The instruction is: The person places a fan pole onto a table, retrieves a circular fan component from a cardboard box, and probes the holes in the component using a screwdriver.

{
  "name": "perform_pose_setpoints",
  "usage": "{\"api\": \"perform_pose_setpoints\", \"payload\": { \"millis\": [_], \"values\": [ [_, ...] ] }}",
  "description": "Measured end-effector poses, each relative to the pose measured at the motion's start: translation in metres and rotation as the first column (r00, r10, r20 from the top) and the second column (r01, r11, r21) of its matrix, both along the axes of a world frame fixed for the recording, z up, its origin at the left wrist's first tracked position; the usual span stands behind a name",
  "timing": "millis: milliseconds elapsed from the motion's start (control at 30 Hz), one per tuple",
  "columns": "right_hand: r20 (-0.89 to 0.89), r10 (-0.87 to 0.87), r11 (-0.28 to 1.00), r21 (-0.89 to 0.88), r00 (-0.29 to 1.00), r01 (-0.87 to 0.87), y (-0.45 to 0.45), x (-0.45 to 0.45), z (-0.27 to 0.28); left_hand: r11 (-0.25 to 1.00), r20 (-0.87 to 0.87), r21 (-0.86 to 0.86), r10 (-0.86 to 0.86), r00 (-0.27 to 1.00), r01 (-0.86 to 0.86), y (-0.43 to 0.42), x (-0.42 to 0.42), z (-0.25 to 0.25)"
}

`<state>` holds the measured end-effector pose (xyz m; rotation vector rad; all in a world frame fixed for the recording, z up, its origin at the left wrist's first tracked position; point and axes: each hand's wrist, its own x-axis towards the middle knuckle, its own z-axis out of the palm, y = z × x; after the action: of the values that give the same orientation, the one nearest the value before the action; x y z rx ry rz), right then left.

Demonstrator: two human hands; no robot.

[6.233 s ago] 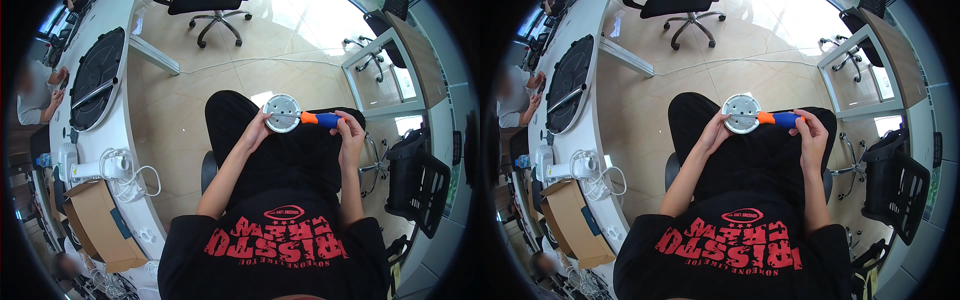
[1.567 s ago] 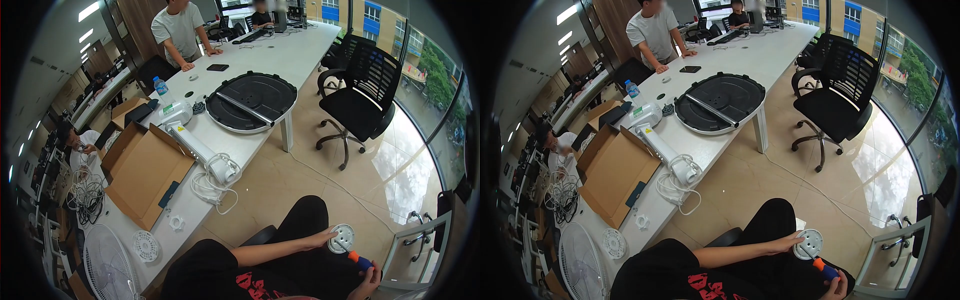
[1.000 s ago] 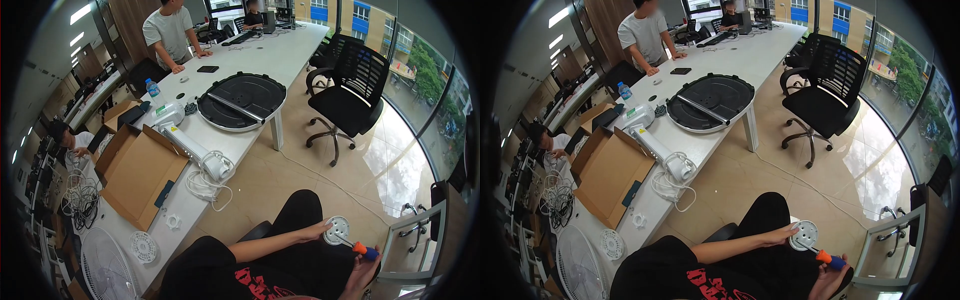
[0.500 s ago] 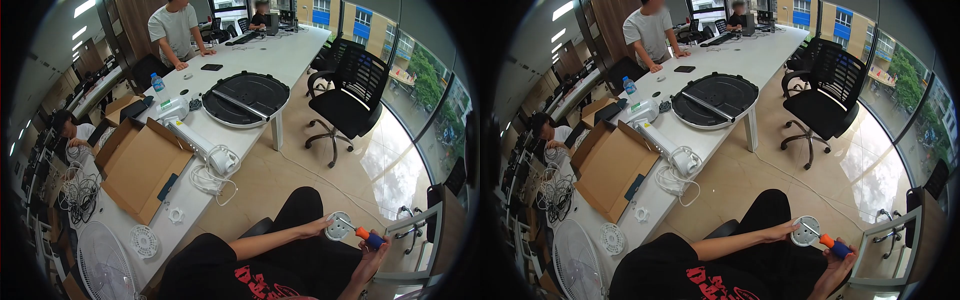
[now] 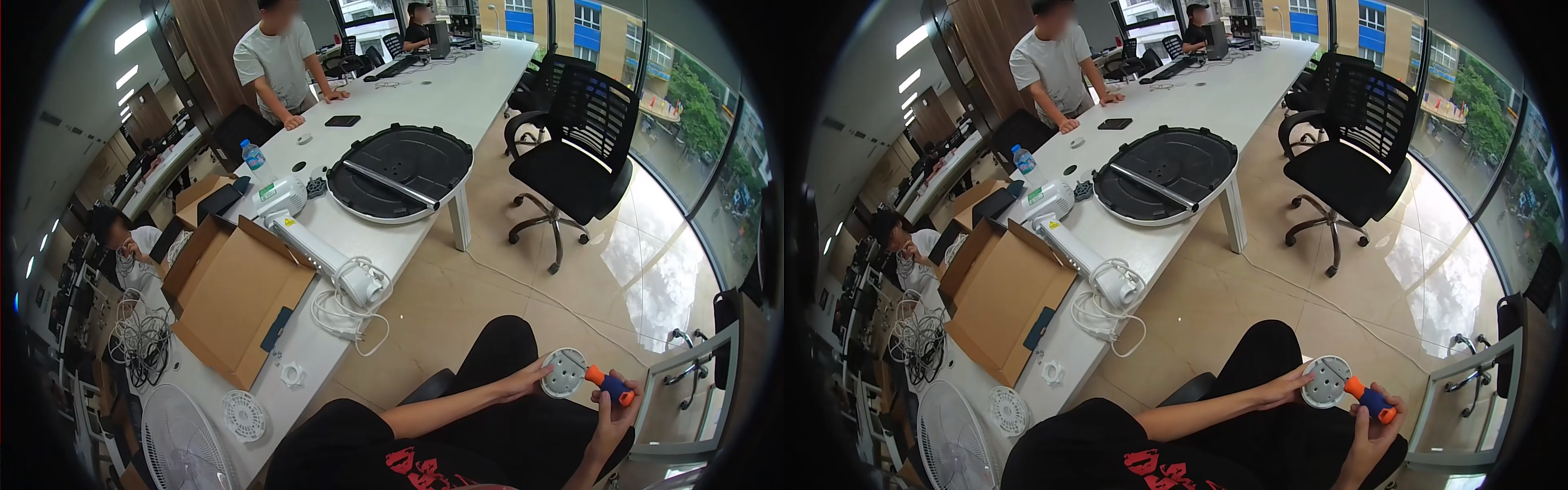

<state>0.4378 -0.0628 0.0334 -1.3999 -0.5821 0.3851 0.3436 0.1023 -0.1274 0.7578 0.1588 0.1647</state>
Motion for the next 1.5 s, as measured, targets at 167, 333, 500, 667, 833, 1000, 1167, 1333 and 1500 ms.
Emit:
{"api": "perform_pose_setpoints", "payload": {
  "millis": [167, 333, 500, 667, 833, 1000, 1167, 1333, 1500],
  "values": [
    [0.026, -0.053, 0.998, -0.028, 0.998, 0.053, -0.005, 0.004, -0.010, 0.998, 0.000, -0.063, -0.024, 1.000, 0.024, 0.002, 0.006, -0.009],
    [0.076, -0.093, 0.995, -0.032, 0.993, 0.095, -0.013, 0.003, -0.018, 0.994, -0.024, -0.105, -0.017, 1.000, 0.014, 0.001, 0.006, -0.010],
    [0.133, -0.025, 1.000, -0.014, 0.991, 0.027, -0.022, 0.005, -0.027, 0.993, -0.027, -0.115, -0.005, 1.000, 0.002, 0.001, 0.008, -0.001],
    [0.160, -0.052, 0.993, -0.093, 0.986, 0.068, -0.020, -0.013, -0.005, 0.992, -0.023, -0.127, -0.012, 1.000, 0.009, 0.003, 0.004, 0.009],
    [0.376, -0.033, 0.985, -0.146, 0.926, 0.094, -0.018, -0.028, 0.009, 0.993, -0.040, -0.117, -0.019, 0.999, 0.014, -0.001, -0.001, 0.013],
    [0.386, -0.005, 0.977, -0.193, 0.922, 0.086, -0.016, -0.033, 0.005, 0.995, -0.052, -0.096, -0.017, 0.999, 0.012, 0.001, 0.001, 0.019],
    [0.381, 0.013, 0.986, -0.158, 0.925, 0.052, -0.010, -0.033, 0.005, 0.996, -0.055, -0.089, -0.028, 0.998, 0.023, 0.003, 0.004, 0.018],
    [0.387, 0.027, 0.989, -0.144, 0.922, 0.031, -0.007, -0.028, -0.003, 0.996, -0.080, -0.090, -0.026, 0.996, 0.019, 0.002, 0.006, 0.019],
    [0.388, 0.048, 0.990, -0.143, 0.920, 0.009, -0.002, -0.024, -0.006, 0.995, -0.098, -0.099, -0.029, 0.995, 0.020, 0.003, 0.007, 0.021]
  ]
}}
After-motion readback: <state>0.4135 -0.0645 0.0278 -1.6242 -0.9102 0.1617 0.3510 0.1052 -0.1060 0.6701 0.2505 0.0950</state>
